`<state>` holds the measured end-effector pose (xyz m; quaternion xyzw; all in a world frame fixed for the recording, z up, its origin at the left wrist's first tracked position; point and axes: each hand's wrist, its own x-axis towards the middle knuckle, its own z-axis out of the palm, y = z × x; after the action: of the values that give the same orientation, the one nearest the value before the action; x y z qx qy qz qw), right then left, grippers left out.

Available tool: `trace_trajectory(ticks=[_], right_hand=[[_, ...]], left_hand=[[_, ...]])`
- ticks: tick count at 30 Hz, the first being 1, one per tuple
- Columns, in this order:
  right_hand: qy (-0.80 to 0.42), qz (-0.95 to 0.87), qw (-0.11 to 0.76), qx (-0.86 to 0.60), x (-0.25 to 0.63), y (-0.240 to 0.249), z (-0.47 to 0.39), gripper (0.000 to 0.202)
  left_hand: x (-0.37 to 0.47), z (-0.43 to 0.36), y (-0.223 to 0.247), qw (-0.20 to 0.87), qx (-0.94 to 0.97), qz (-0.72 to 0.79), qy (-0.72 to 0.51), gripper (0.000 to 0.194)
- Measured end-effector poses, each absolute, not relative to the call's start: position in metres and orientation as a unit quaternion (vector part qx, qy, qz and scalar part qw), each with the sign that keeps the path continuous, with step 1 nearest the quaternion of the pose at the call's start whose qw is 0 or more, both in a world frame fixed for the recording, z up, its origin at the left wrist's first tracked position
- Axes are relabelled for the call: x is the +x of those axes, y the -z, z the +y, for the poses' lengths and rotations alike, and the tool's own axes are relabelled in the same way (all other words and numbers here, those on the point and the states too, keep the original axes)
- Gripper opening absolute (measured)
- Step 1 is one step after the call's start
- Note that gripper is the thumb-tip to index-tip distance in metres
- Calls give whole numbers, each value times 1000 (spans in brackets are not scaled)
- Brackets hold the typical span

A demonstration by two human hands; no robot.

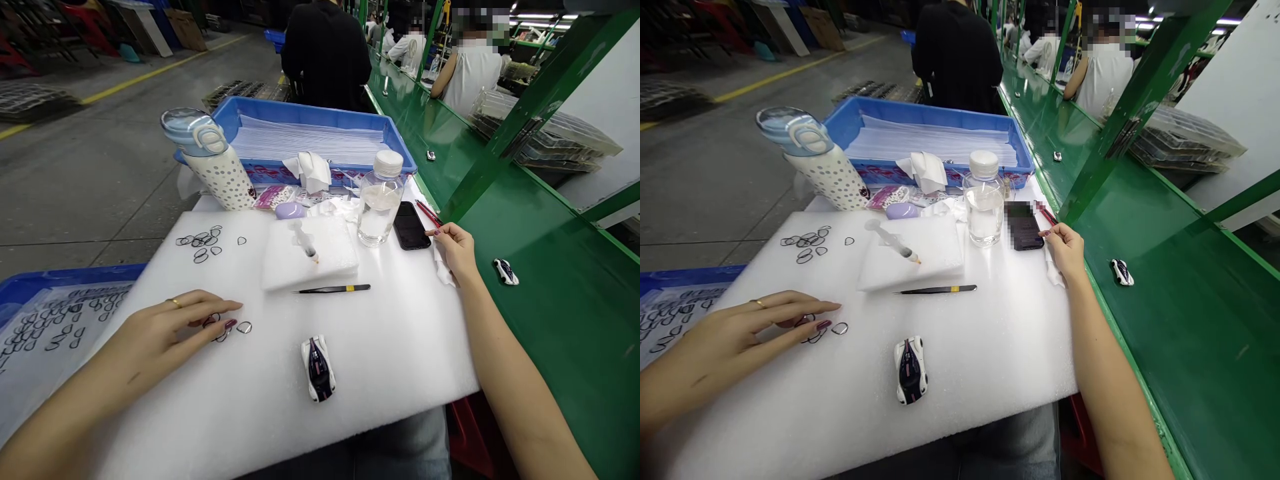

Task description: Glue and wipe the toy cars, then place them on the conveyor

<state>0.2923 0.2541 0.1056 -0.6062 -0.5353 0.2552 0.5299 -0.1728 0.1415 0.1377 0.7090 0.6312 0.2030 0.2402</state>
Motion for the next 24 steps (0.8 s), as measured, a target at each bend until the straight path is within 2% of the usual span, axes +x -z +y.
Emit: trace_trajectory(ticks=[10, 24], right_hand=[[-248, -551, 515, -608, 292, -106, 254, 14], [-254, -541, 543, -590, 291, -105, 255, 14]], left_hand=[[-173, 142, -137, 236, 709, 629, -212, 43], [-175, 142, -136, 235, 715, 626, -203, 47]])
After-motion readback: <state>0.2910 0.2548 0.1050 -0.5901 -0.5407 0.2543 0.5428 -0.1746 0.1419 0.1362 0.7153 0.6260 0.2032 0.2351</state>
